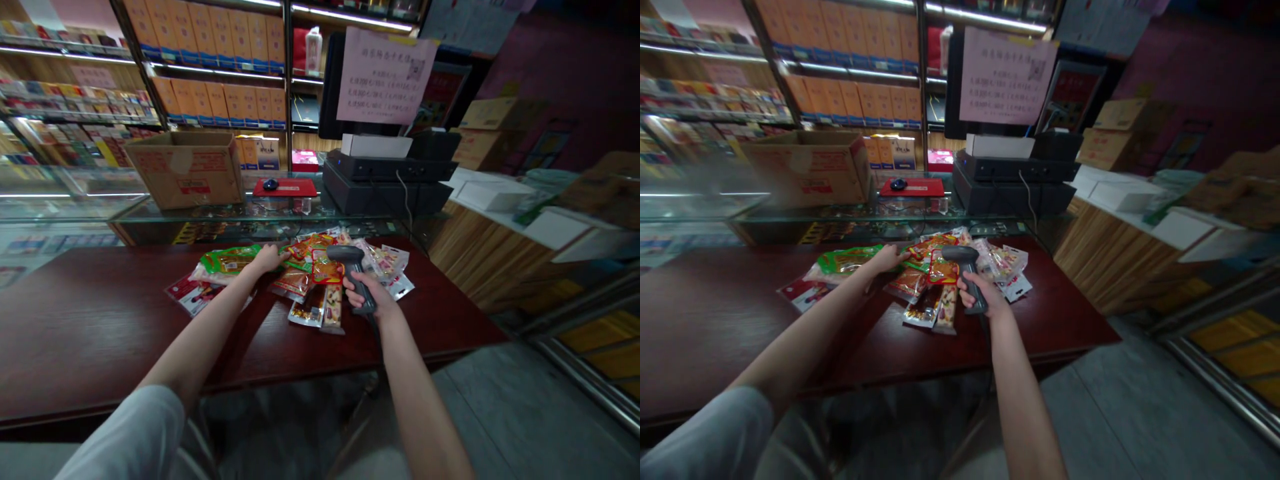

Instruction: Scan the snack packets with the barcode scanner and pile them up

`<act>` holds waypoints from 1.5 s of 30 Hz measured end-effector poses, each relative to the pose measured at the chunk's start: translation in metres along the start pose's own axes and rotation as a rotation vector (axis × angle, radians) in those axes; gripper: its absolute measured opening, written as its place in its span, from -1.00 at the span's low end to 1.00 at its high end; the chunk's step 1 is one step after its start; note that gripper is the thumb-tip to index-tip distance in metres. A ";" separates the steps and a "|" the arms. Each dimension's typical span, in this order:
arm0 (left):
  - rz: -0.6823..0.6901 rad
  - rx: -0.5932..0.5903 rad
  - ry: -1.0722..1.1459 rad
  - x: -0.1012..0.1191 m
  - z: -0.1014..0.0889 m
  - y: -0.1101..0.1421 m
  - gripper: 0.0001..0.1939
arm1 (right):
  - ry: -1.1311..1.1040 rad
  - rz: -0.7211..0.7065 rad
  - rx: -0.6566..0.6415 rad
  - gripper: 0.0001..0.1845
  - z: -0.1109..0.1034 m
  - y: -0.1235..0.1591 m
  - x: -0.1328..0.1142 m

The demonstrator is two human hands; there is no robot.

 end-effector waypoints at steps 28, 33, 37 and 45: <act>-0.043 0.400 1.212 -0.117 -0.047 0.044 -0.63 | 0.003 0.014 -0.137 -0.72 0.009 0.006 0.007; -0.115 0.292 1.451 -0.099 -0.036 0.048 -0.71 | 0.005 0.011 -0.174 -0.66 0.025 -0.001 0.011; -0.108 0.261 1.549 -0.104 -0.034 0.049 -0.72 | 0.023 0.021 -0.151 -0.67 0.048 -0.014 0.016; -0.140 0.280 1.566 -0.111 -0.040 0.056 -0.75 | 0.039 0.048 -0.146 -0.70 0.096 -0.047 0.035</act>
Point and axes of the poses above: each hand's wrist, its own y-axis away from the middle knuckle, its own z-axis out of the palm, x = y × z, the point moved 4 cm from there along -y, towards the middle knuckle, and after that the axes turned 14 degrees about -z, right-handed, at the moved point
